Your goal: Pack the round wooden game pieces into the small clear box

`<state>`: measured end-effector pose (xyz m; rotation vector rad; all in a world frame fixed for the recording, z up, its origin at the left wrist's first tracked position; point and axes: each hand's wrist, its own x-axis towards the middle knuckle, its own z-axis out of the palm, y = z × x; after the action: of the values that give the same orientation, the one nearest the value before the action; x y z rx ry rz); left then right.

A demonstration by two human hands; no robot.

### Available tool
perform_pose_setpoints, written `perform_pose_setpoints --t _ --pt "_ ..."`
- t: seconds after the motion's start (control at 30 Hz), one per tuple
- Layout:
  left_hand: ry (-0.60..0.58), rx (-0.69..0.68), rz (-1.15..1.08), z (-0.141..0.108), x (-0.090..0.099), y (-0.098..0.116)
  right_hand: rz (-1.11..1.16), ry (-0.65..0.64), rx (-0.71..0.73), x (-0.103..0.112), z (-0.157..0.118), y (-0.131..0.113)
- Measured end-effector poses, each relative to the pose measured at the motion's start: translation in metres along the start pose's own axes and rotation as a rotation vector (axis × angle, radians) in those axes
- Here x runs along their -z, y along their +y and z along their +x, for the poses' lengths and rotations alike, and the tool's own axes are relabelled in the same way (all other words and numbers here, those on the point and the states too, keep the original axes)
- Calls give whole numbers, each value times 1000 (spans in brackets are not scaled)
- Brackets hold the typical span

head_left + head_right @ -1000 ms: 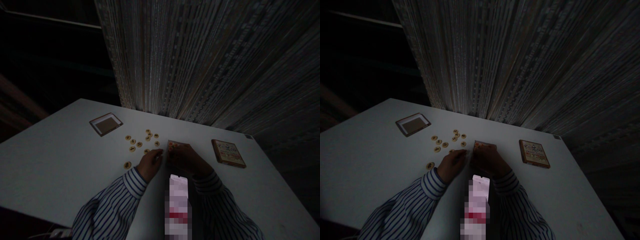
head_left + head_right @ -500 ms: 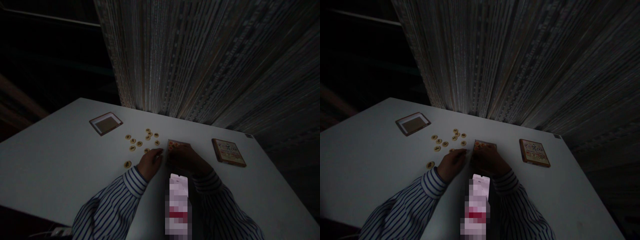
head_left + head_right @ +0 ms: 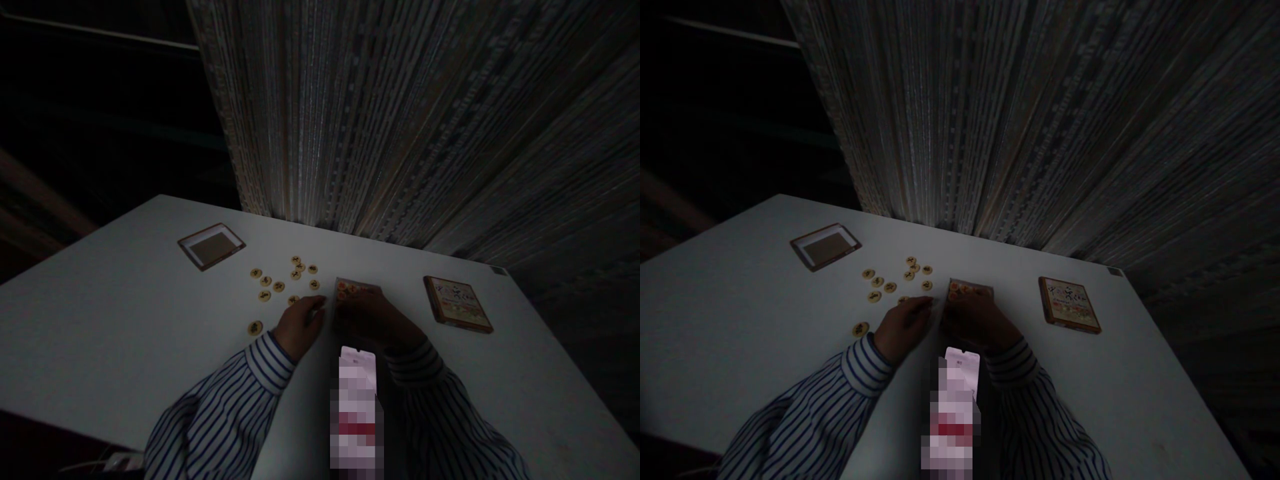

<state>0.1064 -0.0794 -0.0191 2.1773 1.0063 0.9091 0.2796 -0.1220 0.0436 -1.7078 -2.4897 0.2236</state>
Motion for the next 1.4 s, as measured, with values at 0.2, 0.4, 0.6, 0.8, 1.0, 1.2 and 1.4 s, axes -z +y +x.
perform_pose_setpoints --t 0.2,0.4,0.6,0.8,1.0,1.2,1.4 --pt "-3 -5 -8 0 0 -1 -49 -1 45 -4 1 3" --pt "7 -6 -12 0 -2 -2 -54 5 42 -6 1 4" --pt "10 -10 -14 0 -1 -3 -17 11 37 1 0 1" --pt "20 -2 -26 0 -1 -3 -109 149 -91 14 -2 10" --pt "54 14 -46 0 1 1 -141 311 -142 15 -3 14" --pt "88 50 -50 2 5 5 -74 549 -202 19 -7 7" --pt "162 70 -102 3 8 5 -8 644 -209 31 -13 -1"
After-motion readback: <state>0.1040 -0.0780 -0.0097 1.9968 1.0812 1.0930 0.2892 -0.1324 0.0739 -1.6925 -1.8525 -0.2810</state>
